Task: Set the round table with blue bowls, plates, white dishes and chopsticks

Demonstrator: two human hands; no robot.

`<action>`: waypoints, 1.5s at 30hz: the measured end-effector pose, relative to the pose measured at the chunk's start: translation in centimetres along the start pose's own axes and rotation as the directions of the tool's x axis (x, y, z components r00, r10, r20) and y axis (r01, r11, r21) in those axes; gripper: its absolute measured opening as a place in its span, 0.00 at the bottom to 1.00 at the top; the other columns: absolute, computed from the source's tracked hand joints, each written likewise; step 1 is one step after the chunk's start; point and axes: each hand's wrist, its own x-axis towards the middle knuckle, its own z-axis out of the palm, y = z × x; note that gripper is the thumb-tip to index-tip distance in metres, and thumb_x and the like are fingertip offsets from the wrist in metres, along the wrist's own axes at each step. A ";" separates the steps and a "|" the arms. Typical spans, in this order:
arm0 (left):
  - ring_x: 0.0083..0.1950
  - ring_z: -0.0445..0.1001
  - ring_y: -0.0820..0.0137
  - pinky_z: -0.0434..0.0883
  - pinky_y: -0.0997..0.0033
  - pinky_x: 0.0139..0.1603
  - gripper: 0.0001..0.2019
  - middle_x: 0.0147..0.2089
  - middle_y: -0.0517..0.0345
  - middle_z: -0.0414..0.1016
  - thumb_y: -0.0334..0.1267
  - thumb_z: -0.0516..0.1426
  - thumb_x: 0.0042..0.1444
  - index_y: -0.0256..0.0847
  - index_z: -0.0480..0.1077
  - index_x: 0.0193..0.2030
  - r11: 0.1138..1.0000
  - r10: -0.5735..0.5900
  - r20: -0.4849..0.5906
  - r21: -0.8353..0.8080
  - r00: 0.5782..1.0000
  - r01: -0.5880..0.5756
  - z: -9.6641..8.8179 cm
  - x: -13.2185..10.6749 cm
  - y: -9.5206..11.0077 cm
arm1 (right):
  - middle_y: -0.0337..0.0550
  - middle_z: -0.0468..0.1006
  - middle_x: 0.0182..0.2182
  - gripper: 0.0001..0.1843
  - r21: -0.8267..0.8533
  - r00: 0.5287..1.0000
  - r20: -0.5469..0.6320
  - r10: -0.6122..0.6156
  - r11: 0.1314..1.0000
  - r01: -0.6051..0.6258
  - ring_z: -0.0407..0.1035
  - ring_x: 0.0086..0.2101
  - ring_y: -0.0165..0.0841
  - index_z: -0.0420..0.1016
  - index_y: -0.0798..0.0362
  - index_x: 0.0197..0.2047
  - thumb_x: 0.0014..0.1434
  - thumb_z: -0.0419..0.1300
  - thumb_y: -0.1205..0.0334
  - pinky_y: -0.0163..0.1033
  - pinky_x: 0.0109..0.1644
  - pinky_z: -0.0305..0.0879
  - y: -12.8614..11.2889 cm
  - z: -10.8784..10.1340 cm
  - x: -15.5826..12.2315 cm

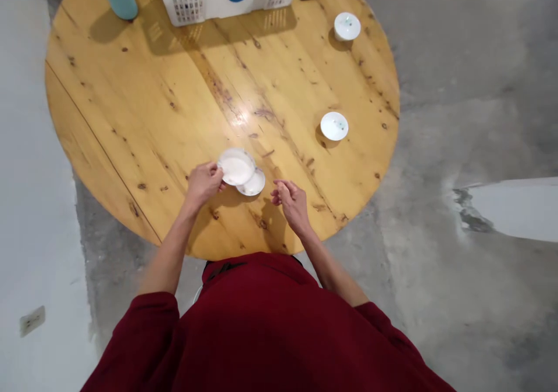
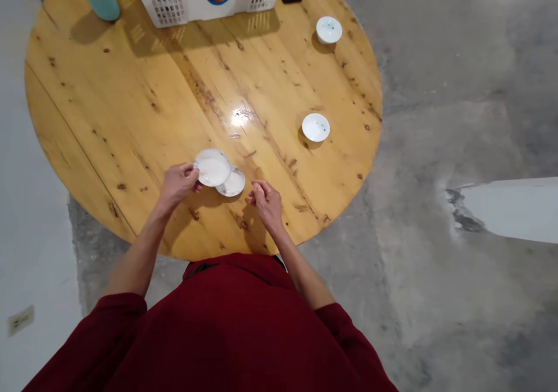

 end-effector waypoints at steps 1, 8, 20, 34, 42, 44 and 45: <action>0.27 0.77 0.67 0.72 0.71 0.33 0.12 0.22 0.57 0.74 0.38 0.51 0.60 0.38 0.70 0.27 0.999 0.008 0.023 0.042 1.000 -0.009 1.0 -0.5 0.3 | 0.41 0.78 0.29 0.27 -0.029 0.999 0.017 -0.029 0.999 0.029 0.71 0.25 0.30 0.75 0.55 0.49 0.64 0.53 0.40 0.36 0.32 0.68 -0.3 0.3 0.6; 0.30 0.76 0.65 0.66 0.69 0.36 0.13 0.21 0.57 0.73 0.36 0.51 0.60 0.41 0.67 0.25 0.956 0.048 0.032 0.288 0.998 -0.055 3.9 -1.8 1.3 | 0.36 0.73 0.22 0.23 -0.346 0.982 0.081 -0.170 0.919 0.188 0.67 0.25 0.33 0.76 0.56 0.53 0.64 0.52 0.51 0.37 0.36 0.63 0.2 1.8 2.9; 0.47 0.79 0.52 0.68 0.63 0.46 0.18 0.44 0.37 0.82 0.41 0.49 0.67 0.35 0.79 0.42 0.725 0.000 0.097 0.685 0.995 -0.067 4.1 -0.5 1.4 | 0.40 0.76 0.24 0.21 -0.522 0.989 0.078 -0.127 0.840 0.149 0.68 0.27 0.35 0.75 0.58 0.52 0.61 0.51 0.60 0.38 0.36 0.61 1.4 2.8 3.7; 0.48 0.80 0.55 0.66 0.66 0.44 0.20 0.45 0.44 0.83 0.49 0.46 0.70 0.40 0.75 0.48 0.706 -0.025 0.112 0.705 0.993 -0.062 3.3 1.3 1.4 | 0.43 0.80 0.34 0.14 -0.560 0.992 0.123 -0.012 0.825 0.079 0.71 0.34 0.36 0.76 0.54 0.49 0.68 0.54 0.57 0.37 0.39 0.60 0.1 3.3 5.1; 0.50 0.80 0.58 0.64 0.67 0.42 0.18 0.48 0.44 0.83 0.41 0.45 0.70 0.40 0.75 0.47 0.743 0.028 0.151 0.658 0.988 -0.122 4.0 -1.2 1.8 | 0.38 0.71 0.25 0.06 -0.486 0.995 0.091 -0.033 0.871 0.073 0.62 0.28 0.32 0.69 0.53 0.29 0.57 0.54 0.66 0.36 0.34 0.53 0.4 3.5 3.3; 0.51 0.80 0.57 0.64 0.67 0.44 0.18 0.49 0.44 0.83 0.40 0.45 0.71 0.39 0.75 0.49 0.742 0.037 0.187 0.653 0.982 -0.152 4.3 -2.7 1.8 | 0.37 0.69 0.24 0.05 -0.439 0.997 0.059 -0.047 0.896 0.068 0.60 0.27 0.31 0.67 0.52 0.28 0.55 0.54 0.65 0.36 0.33 0.52 1.2 2.8 1.3; 0.52 0.80 0.57 0.65 0.67 0.44 0.18 0.50 0.43 0.83 0.40 0.46 0.71 0.39 0.75 0.49 0.739 0.038 0.211 0.653 0.977 -0.170 4.7 -3.5 1.8 | 0.37 0.67 0.24 0.05 -0.420 0.998 0.038 -0.045 0.906 0.057 0.60 0.27 0.31 0.66 0.52 0.28 0.55 0.53 0.64 0.36 0.33 0.52 1.8 2.3 0.2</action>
